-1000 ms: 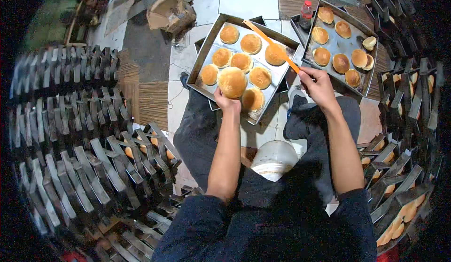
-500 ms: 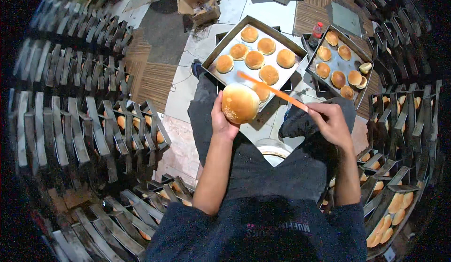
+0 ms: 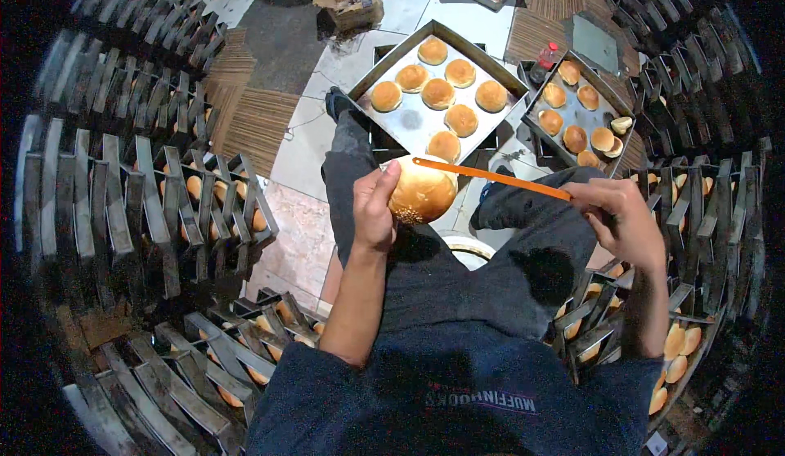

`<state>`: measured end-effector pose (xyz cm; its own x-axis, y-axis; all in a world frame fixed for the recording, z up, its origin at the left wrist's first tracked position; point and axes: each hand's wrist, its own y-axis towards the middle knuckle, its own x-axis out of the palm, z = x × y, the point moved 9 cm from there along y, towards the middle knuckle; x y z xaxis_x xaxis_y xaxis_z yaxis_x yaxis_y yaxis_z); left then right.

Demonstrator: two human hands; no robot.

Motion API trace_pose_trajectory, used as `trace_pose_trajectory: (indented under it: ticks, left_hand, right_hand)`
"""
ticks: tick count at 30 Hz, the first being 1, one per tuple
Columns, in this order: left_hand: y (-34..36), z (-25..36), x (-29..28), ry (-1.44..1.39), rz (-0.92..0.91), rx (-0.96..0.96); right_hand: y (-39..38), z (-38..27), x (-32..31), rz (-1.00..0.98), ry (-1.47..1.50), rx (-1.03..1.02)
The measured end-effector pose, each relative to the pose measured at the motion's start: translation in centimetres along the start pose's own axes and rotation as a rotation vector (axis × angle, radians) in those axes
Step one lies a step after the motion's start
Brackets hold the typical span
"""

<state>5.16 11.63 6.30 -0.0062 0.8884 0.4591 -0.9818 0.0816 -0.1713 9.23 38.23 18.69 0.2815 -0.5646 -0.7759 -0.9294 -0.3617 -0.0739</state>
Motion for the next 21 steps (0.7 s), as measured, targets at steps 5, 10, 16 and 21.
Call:
trace_pose_trajectory:
  ticks: [5,10,16,21]
  left_hand:
    - [-1.0,-0.3,1.2,0.289,-0.307,-0.056]
    - [-2.6,-2.3,5.4,0.246,-0.433,-0.13]
    - [-2.0,-2.7,3.5,0.029,-0.241,-0.132]
    - [-4.1,-9.4,4.3,-0.039,-0.41,-0.473]
  right_hand:
    - [-2.0,-0.5,-4.3,-0.171,-0.163,-0.054]
    - [1.9,-2.2,-3.1,-0.415,-0.317,-0.068]
    - [0.2,-6.4,-8.1,-0.165,-0.369,-0.124]
    - [1.7,-3.5,-2.9,-0.485,-0.534,0.026]
